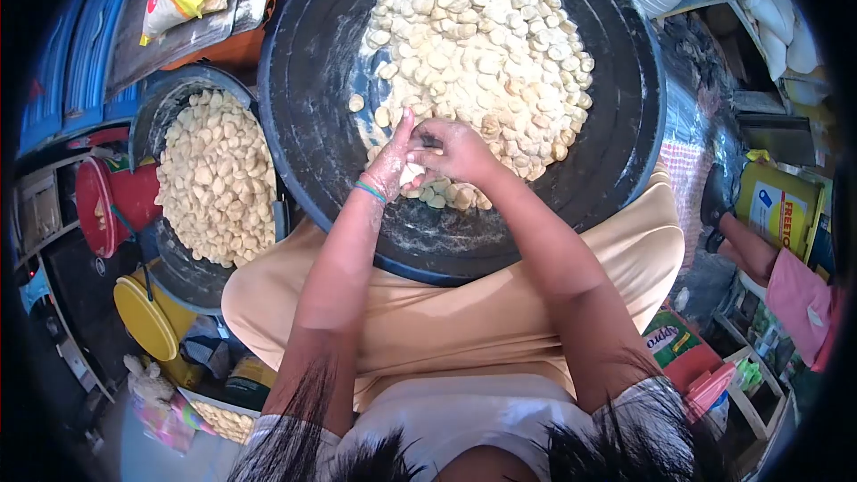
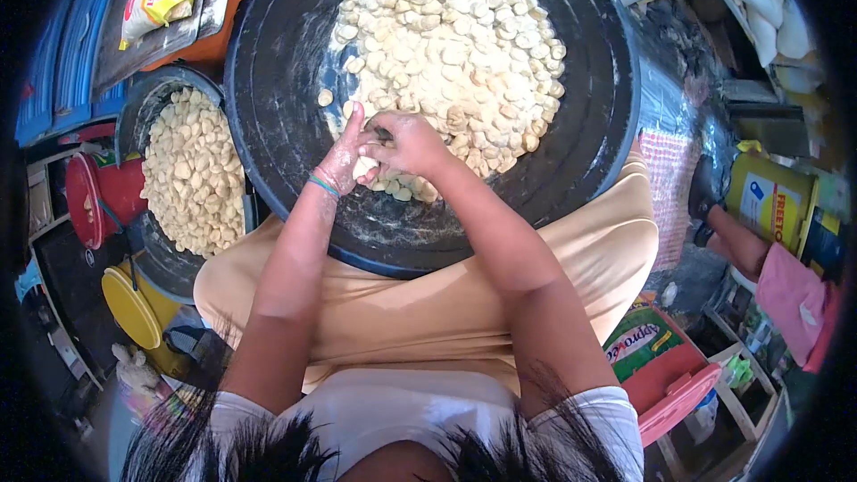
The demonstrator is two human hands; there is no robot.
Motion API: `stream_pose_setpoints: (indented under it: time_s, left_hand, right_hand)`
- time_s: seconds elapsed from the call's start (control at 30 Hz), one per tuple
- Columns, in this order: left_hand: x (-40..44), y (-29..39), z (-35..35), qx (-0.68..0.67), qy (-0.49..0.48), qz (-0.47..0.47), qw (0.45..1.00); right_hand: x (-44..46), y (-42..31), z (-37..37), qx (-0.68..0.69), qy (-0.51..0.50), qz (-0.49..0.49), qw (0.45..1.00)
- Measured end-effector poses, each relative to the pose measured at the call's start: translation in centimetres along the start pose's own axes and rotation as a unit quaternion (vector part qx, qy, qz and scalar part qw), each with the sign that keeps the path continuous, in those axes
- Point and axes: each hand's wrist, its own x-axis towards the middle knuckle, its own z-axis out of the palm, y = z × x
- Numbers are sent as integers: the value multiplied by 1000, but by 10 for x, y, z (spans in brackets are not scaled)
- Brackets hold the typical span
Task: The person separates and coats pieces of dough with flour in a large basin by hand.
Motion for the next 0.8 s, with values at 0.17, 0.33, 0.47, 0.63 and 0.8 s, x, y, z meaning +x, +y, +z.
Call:
stream_pose_setpoints:
  time_s: [0.17, 0.33, 0.47, 0.63, 0.8]
  left_hand:
    - [12, -9, -13, -57, 123, 53, 989]
    - [42, -22, -53, 264, 9, 109, 958]
    - [31, -7, -43, 471, 206, 59, 856]
    - [-2, 55, -76, 635, 508, 286, 507]
    - [-43, 119, -114, 713, 510, 258, 406]
  right_hand:
    - [8, 29, 18, 50, 84, -60, 993]
    - [49, 74, -20, -92, 135, 91, 982]
    - [93, 81, -6, -326, 257, 126, 901]
    - [64, 54, 73, -473, -105, -20, 875]
    - [17, 55, 42, -171, -141, -88, 971]
